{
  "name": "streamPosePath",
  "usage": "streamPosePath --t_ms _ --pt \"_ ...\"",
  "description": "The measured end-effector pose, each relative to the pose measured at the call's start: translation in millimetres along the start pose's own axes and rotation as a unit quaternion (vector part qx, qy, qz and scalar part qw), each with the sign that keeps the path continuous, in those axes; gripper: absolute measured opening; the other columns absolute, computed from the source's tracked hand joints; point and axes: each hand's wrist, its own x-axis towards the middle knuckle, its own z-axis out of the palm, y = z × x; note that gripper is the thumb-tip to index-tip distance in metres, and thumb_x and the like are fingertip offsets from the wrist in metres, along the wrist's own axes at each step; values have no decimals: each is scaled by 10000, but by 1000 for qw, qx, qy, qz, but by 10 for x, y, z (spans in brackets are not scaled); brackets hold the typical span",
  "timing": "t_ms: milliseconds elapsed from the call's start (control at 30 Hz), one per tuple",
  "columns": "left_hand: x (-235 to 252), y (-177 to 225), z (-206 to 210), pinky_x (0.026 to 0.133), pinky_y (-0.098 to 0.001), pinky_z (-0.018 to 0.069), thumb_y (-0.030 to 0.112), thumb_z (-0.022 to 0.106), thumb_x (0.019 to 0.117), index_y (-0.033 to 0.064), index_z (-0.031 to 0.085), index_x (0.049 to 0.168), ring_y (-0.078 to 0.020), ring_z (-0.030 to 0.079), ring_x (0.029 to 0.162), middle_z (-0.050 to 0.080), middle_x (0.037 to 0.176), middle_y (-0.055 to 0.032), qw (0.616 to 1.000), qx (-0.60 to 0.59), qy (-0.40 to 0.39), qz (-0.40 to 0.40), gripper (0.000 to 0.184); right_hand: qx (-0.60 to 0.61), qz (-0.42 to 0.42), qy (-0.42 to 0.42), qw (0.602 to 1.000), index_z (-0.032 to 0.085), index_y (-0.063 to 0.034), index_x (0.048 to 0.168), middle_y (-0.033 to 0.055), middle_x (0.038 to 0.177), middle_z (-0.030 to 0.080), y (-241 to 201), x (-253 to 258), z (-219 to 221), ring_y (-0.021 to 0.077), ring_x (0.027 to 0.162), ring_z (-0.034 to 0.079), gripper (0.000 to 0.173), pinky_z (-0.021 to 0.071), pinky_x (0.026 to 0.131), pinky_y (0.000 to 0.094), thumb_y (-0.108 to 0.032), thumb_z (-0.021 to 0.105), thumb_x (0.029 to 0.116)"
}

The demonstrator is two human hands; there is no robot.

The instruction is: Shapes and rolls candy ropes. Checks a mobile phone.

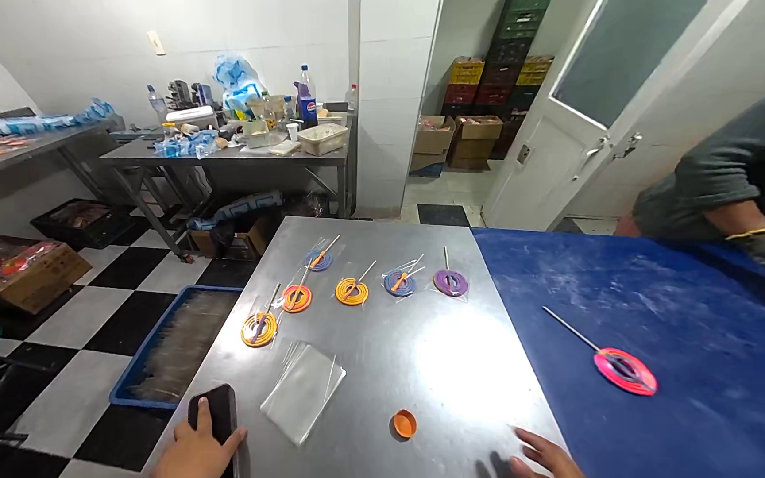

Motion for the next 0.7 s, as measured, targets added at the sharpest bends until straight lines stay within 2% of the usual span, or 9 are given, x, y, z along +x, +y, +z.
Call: streamPosePath --t_ms 67,133,233,333,433,500,567,667,700 --pt "-20 -116 171 991 -703 482 686 765 778 112 161 1660 -600 541 1240 366 1511 -424 992 -108 61 17 1214 -11 -20 -50 998 516 -6 1451 225 1444 557 -273 40 251 321 1266 617 566 557 1017 478 -325 657 1005" --pt "-85 -83 230 1047 -696 456 433 937 655 60 194 1635 -600 485 1312 365 1512 -423 956 -254 135 63 1286 -33 -78 -121 989 544 -40 1447 181 1405 607 -606 96 521 280 1260 626 529 536 1051 452 -321 645 1011" --pt "-419 411 127 1084 -543 489 242 913 681 23 65 1627 -403 505 1375 353 1562 -341 826 -515 149 172 1289 -40 -213 -254 943 456 -62 1536 163 1443 598 -1150 138 913 275 1312 602 572 470 1133 460 -310 605 1041" --pt "-1108 1187 36 1000 -444 563 315 868 755 30 19 1626 -258 612 1247 455 1487 -283 725 -640 59 246 1249 16 -297 -297 908 184 16 1622 252 1564 440 -1574 28 1129 333 1367 554 746 477 1116 480 -295 565 1061" --pt "-1619 1657 58 1011 -345 555 457 587 1019 19 0 1627 -164 614 1238 470 1483 -231 645 -704 -38 294 952 31 -290 -139 947 301 -21 1607 249 1408 587 -1646 -75 1115 331 1263 625 598 502 1077 489 -165 499 1062" --pt "-1727 1709 81 1087 -355 515 614 482 1022 31 -17 1633 -174 546 1349 396 1566 -207 592 -735 -88 318 981 46 -289 -57 955 346 0 1585 225 1435 590 -1498 -124 1017 287 1290 622 551 496 1100 464 -155 475 1072" --pt "-1787 1728 102 1147 -361 457 643 453 1020 -21 -1 1618 -192 475 1420 350 1598 -216 556 -744 -112 354 1002 78 -288 -34 954 245 76 1591 221 1544 493 -1327 -183 921 216 1363 576 612 469 1148 400 -200 462 1089" --pt "-1891 1765 171 1207 -330 383 644 511 998 -55 8 1608 -183 371 1498 234 1664 -219 525 -747 -132 384 1056 133 -247 -23 960 137 97 1596 209 1388 619 -1195 -277 847 134 1063 725 732 620 911 359 -289 494 1087" --pt "-1923 1778 171 1208 -320 378 643 521 994 -52 -11 1609 -174 360 1503 218 1669 -215 522 -746 -138 390 1069 143 -241 -37 959 148 83 1602 206 1469 561 -1174 -287 807 119 1063 719 715 620 887 340 -284 487 1091"
